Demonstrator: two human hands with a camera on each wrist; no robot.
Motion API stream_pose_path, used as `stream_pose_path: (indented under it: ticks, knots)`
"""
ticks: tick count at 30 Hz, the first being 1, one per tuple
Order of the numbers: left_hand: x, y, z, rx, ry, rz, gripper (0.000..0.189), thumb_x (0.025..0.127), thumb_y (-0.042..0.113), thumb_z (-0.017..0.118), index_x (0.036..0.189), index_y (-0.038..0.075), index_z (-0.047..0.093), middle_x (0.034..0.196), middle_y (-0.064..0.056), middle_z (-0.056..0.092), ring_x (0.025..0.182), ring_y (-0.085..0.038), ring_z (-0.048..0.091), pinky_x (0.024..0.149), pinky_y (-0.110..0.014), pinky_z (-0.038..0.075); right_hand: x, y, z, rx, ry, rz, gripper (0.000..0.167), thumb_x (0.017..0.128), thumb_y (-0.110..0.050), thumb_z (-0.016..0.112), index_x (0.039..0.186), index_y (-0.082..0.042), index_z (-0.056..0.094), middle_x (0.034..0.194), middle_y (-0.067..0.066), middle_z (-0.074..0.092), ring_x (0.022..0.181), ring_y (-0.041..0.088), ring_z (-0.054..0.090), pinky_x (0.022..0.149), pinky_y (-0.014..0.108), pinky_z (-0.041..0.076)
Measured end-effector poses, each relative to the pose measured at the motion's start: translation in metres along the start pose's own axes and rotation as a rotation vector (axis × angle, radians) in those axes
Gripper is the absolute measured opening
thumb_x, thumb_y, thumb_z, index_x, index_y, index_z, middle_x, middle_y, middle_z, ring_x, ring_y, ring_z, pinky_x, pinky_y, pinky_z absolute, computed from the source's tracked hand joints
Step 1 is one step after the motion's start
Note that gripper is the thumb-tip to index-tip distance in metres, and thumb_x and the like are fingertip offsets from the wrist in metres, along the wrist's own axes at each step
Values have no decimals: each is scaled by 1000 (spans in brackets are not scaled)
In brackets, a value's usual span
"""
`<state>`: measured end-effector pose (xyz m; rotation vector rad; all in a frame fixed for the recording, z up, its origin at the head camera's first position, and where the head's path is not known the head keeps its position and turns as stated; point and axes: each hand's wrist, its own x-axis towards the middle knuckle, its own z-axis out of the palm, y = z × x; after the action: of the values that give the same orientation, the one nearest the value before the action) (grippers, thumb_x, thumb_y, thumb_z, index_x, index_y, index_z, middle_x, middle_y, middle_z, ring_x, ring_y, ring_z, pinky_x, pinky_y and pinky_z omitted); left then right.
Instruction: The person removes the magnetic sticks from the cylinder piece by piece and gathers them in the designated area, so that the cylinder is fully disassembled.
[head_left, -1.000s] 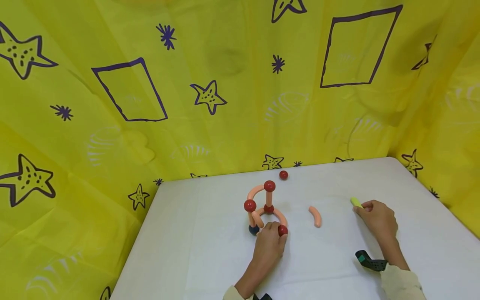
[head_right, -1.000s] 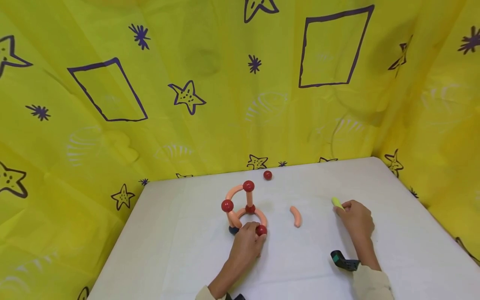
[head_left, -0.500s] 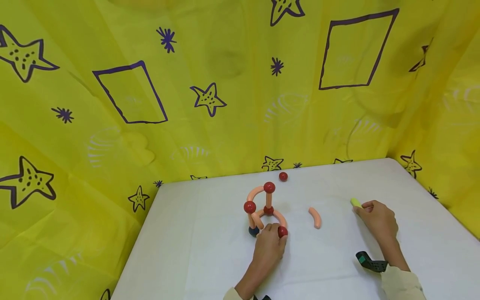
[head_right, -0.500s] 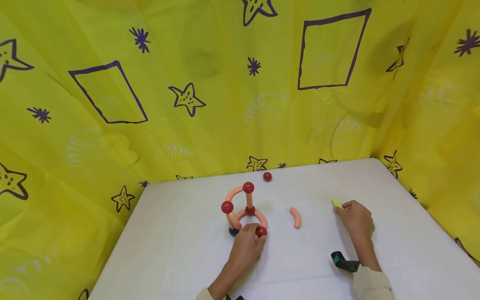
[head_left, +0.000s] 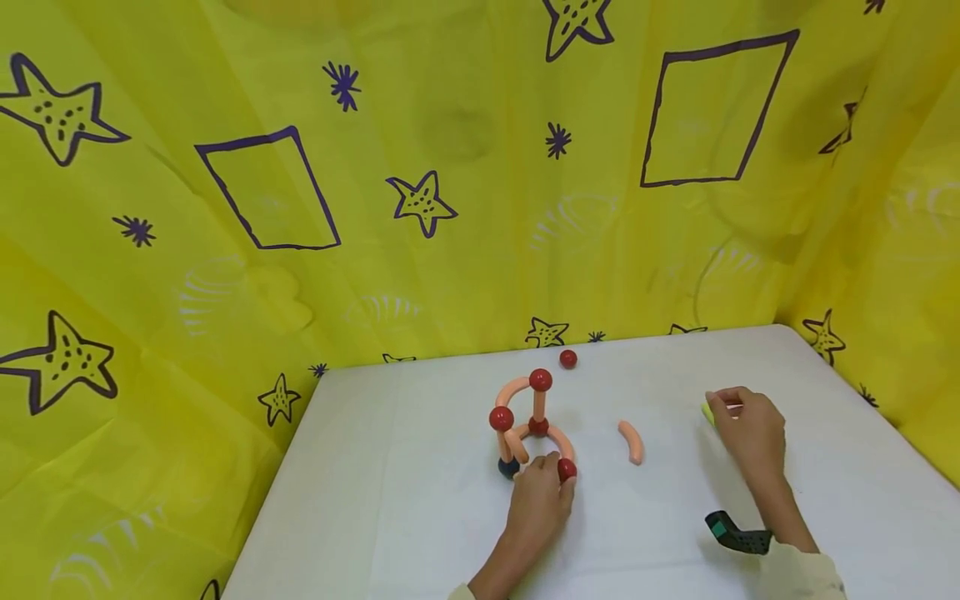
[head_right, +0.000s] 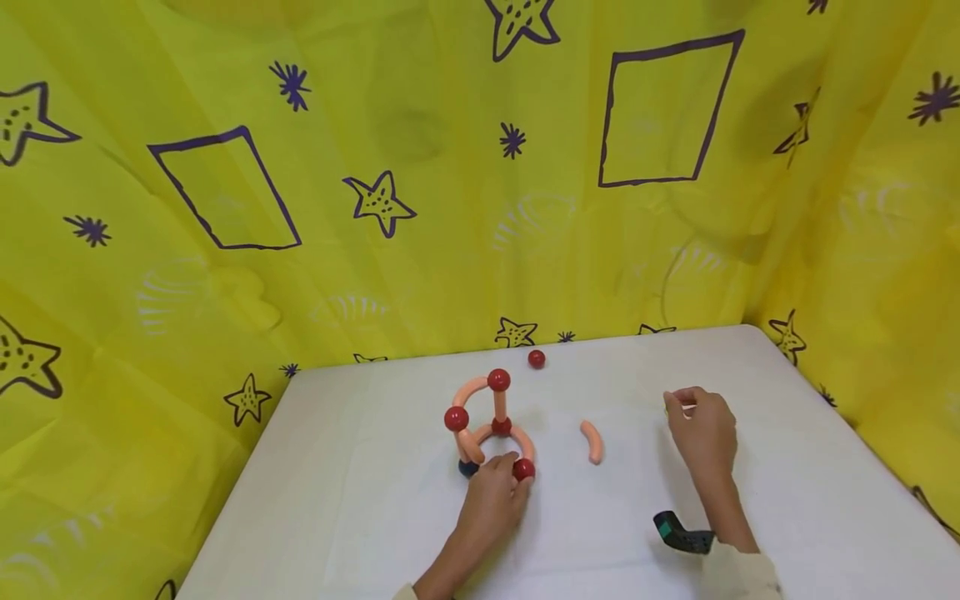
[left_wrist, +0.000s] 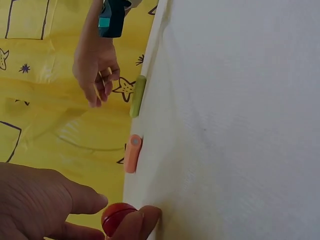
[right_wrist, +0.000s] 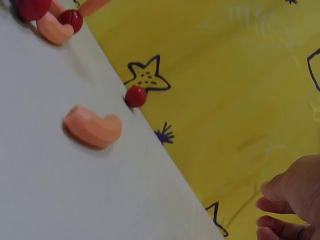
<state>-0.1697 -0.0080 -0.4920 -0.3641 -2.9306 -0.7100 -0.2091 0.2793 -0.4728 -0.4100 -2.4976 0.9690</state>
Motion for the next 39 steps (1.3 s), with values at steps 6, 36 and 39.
stream_pose_path:
  ticks: [6, 36, 39]
  knots:
    - [-8, 10, -12, 39, 75, 66, 29, 88, 23, 73, 108, 1, 68, 92, -8, 70, 72, -15, 66, 65, -31, 52, -13, -33, 7, 91, 36, -186, 22, 94, -16, 64, 98, 5, 68, 90, 20, 64, 83, 32, 60, 63, 24, 42]
    - [13, -53, -99, -192, 293, 156, 27, 92, 33, 67, 115, 20, 70, 115, -8, 51, 105, -24, 52, 81, -37, 54, -92, -94, 106, 99, -556, -267, 51, 84, -18, 75, 124, 8, 58, 122, 20, 57, 113, 31, 53, 88, 41, 48]
    - [14, -54, -99, -192, 273, 139, 29, 91, 32, 69, 117, 20, 69, 113, -6, 52, 106, -23, 53, 81, -36, 54, -93, -95, 108, 84, -541, -269, 55, 83, -19, 77, 126, 8, 57, 122, 20, 57, 113, 32, 53, 87, 41, 49]
